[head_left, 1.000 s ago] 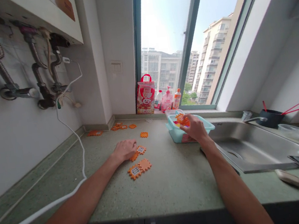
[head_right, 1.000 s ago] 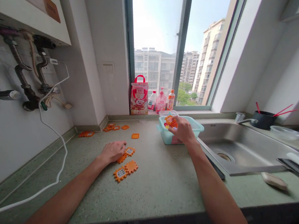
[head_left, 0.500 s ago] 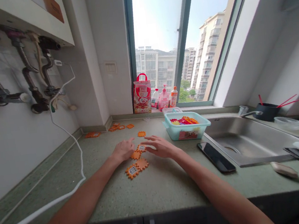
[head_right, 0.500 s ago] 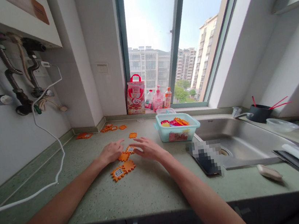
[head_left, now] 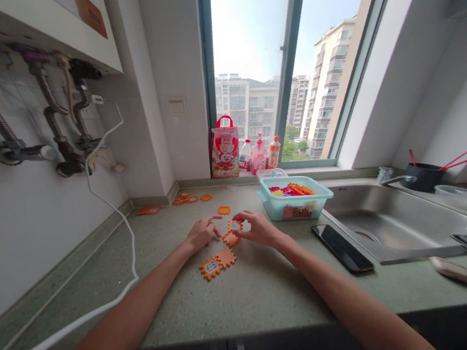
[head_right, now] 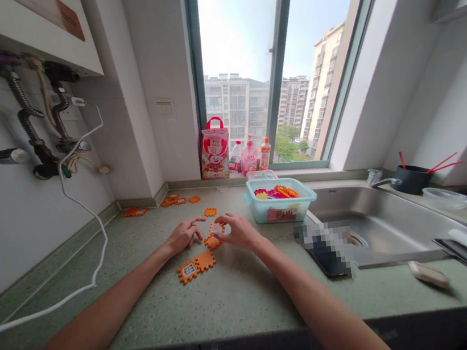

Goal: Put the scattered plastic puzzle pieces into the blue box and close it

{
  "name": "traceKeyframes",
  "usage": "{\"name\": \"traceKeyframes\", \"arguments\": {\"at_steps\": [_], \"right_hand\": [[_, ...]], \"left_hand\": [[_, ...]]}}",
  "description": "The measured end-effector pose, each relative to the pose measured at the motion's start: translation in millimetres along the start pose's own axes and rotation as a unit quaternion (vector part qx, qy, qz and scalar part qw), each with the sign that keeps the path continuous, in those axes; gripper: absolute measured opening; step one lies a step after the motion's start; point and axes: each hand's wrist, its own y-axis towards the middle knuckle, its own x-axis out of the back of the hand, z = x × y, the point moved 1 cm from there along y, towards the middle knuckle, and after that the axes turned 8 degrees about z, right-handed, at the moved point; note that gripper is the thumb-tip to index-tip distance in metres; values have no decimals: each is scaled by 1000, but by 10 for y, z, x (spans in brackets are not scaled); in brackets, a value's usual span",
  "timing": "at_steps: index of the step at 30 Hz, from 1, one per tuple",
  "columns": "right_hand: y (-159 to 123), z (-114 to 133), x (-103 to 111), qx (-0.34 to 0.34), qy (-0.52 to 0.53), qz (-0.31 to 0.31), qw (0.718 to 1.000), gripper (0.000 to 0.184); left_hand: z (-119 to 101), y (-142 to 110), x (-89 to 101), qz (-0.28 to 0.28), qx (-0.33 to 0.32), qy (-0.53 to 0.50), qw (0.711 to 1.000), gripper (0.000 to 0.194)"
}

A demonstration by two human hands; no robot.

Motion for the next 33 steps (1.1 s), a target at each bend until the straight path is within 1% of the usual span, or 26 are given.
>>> {"name": "traceKeyframes", "arguments": {"at_steps": [2,4,6,8,10,13,16,17,18,20,22,23,24,25,26,27,28,29,30,31,32,33], "right_hand": [[29,122,-105,28,7,66,997,22],[53,154,-167,30,0,107,994,18],[60,90,-164,0,-17,108,994,17],[41,-20,-101,-26,-44,89,995,18],[5,-111,12,-21,-72,63,995,19],[-45,-162,273,26,-93,11,995,22],[-100,-208,624,66,-117,-85,987,22],[-130,-251,748,61,-137,-124,981,21],[-168,-310,867,41,-163,-156,973,20],[-262,-459,1074,-32,-220,-210,952,22],[-348,-583,1210,-109,-270,-246,924,29],[-373,-609,1243,-133,-285,-259,913,32],[-378,-601,1249,-140,-289,-272,907,32],[-365,-556,1227,-130,-281,-284,907,31],[-334,-474,1173,-107,-259,-290,915,29],[-291,-361,1085,-73,-226,-283,929,27],[-242,-222,966,-33,-184,-259,948,25],[-194,-68,817,8,-136,-210,968,25],[-150,91,644,48,-86,-135,986,26],[-116,244,458,79,-40,-45,995,27],[-93,378,276,99,4,36,994,30],[-78,485,108,117,38,111,986,35]], "left_hand": [[32,19,11,-20,7,-44,999,62],[59,31,20,-31,9,-69,997,60],[82,39,26,-37,11,-79,996,59],[95,43,33,-39,11,-82,996,58],[94,40,45,-41,12,-83,996,57],[66,27,66,-38,15,-72,997,57],[29,12,72,-32,20,-54,998,57],[19,9,70,-32,21,-50,998,56],[10,6,66,-30,23,-47,998,56],[-4,5,55,-26,25,-38,999,54],[-11,6,42,-20,29,-19,999,50],[-10,8,37,-17,30,-7,999,48],[-7,10,35,-15,32,5,999,46],[0,12,37,-17,32,16,999,45],[10,15,43,-22,32,30,999,43],[23,19,54,-31,29,53,998,41],[39,23,70,-44,24,85,995,38],[57,26,88,-61,20,125,990,35],[75,30,109,-76,17,167,983,33],[93,33,128,-88,18,202,975,32],[109,34,146,-97,23,226,969,32],[121,35,160,-104,29,237,965,33]]}}
